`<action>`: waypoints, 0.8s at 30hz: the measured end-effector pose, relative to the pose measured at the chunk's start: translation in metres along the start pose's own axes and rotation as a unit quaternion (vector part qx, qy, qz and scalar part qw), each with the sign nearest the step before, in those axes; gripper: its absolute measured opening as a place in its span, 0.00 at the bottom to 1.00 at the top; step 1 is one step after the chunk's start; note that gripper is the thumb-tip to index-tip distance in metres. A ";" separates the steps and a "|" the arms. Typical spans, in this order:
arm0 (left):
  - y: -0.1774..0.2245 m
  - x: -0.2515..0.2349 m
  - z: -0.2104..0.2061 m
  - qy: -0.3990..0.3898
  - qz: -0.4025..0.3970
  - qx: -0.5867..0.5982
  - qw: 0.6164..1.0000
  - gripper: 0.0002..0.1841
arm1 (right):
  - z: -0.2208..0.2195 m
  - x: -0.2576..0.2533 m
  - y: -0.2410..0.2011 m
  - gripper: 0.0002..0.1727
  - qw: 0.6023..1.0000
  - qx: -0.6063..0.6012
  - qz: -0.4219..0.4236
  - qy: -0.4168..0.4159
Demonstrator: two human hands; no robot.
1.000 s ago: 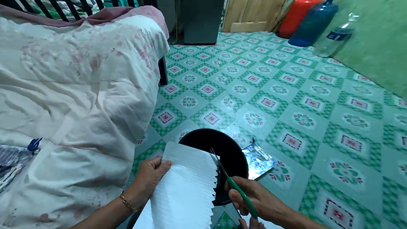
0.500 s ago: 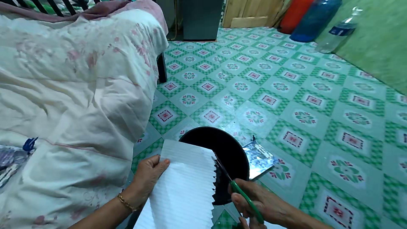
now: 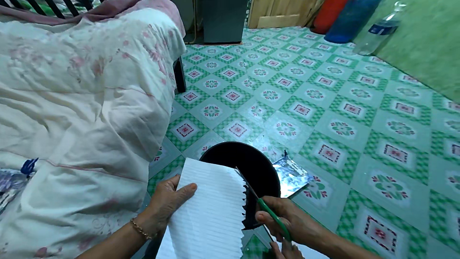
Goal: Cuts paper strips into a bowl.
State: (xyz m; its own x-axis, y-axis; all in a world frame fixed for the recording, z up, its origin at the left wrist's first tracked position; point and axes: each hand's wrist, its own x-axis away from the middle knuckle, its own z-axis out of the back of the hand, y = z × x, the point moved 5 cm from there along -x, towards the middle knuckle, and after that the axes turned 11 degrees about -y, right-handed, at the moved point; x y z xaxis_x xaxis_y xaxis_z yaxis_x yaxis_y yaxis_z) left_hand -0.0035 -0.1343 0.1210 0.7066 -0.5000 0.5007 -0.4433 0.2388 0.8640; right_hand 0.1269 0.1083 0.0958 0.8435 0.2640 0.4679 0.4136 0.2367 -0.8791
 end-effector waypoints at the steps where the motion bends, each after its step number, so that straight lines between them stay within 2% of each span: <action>1: -0.001 0.001 -0.002 -0.022 0.035 0.009 0.999 0.05 | 0.001 0.000 0.000 0.16 1.000 -0.008 0.007 0.005; 4: -0.009 0.002 -0.006 -0.052 0.090 -0.007 0.995 0.05 | 0.003 0.001 0.001 0.13 0.999 -0.018 0.028 0.015; 8: -0.005 0.000 -0.002 -0.008 0.083 -0.053 0.995 0.04 | 0.005 0.003 0.001 0.09 0.999 -0.023 0.018 0.030; 10: -0.002 -0.002 0.001 0.009 0.076 -0.057 0.995 0.03 | 0.005 0.004 0.003 0.12 1.000 -0.020 -0.002 0.005; 15: -0.003 -0.002 0.000 -0.004 0.055 -0.047 0.997 0.02 | 0.002 0.006 0.008 0.27 0.998 0.041 -0.025 -0.050; 24: -0.007 -0.001 -0.005 -0.035 0.046 -0.043 0.997 0.03 | 0.000 0.002 0.004 0.32 0.995 0.087 -0.028 -0.049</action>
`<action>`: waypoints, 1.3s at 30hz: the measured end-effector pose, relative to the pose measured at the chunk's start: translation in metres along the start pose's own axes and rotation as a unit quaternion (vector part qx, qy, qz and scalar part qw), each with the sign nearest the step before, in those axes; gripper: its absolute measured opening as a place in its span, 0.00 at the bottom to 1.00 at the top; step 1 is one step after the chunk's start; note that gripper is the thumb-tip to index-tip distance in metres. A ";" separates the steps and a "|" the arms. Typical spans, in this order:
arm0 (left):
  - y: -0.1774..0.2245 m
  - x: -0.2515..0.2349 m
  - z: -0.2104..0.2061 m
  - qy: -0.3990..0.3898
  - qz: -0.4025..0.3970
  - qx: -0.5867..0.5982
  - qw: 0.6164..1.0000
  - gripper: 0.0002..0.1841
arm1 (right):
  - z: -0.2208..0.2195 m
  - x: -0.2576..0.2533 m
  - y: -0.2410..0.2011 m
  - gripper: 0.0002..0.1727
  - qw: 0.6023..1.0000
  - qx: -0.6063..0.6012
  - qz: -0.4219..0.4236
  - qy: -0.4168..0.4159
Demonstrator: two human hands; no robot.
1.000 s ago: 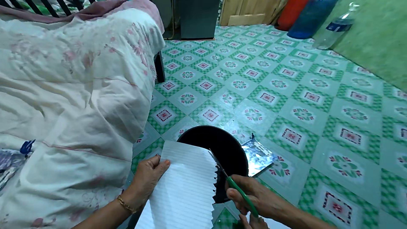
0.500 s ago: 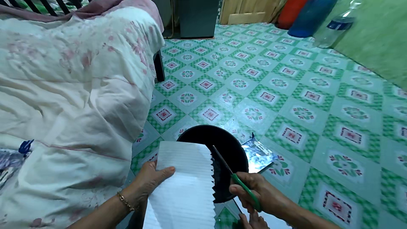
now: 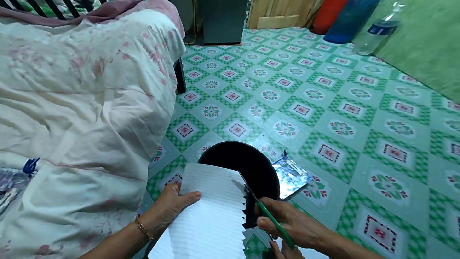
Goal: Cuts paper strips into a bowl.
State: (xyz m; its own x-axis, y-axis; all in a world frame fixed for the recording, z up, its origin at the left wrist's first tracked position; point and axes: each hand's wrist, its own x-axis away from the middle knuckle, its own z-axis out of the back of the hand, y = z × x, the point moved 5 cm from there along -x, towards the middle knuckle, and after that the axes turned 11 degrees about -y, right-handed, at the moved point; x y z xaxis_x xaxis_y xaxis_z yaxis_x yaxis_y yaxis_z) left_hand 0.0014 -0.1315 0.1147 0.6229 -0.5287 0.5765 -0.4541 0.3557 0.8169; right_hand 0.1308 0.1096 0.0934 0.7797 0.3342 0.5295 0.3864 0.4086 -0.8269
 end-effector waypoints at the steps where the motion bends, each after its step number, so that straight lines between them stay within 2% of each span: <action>1: 0.000 0.000 0.000 0.002 -0.001 0.002 1.000 0.03 | 0.000 0.000 0.000 0.33 1.000 0.004 0.000 0.000; 9: 0.000 -0.001 0.000 -0.008 -0.026 0.017 1.000 0.05 | 0.001 0.000 0.003 0.34 1.000 0.019 0.008 0.018; 20: -0.001 -0.002 0.000 -0.013 -0.025 0.014 1.000 0.06 | 0.001 0.002 -0.002 0.21 0.998 -0.018 0.021 0.060; 31: -0.003 -0.001 -0.002 -0.020 -0.003 0.018 1.000 0.05 | 0.004 0.003 0.000 0.11 0.993 -0.094 0.042 0.067; 34: -0.002 -0.002 0.000 -0.003 -0.010 0.017 1.000 0.04 | 0.003 0.004 0.005 0.15 0.996 -0.090 0.016 0.017; 37: 0.003 -0.001 0.003 0.026 -0.009 0.011 1.000 0.04 | 0.002 0.005 0.009 0.29 0.999 -0.042 0.009 -0.006; 39: 0.003 -0.002 0.004 0.032 -0.012 0.007 0.999 0.03 | 0.001 0.005 0.011 0.33 1.000 -0.018 0.011 -0.004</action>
State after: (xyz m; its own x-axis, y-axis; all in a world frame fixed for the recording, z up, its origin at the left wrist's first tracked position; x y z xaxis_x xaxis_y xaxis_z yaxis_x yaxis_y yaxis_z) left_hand -0.0034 -0.1324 0.1165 0.6738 -0.4861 0.5566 -0.4471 0.3315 0.8308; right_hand 0.1387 0.1170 0.0871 0.7844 0.3489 0.5128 0.3870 0.3707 -0.8442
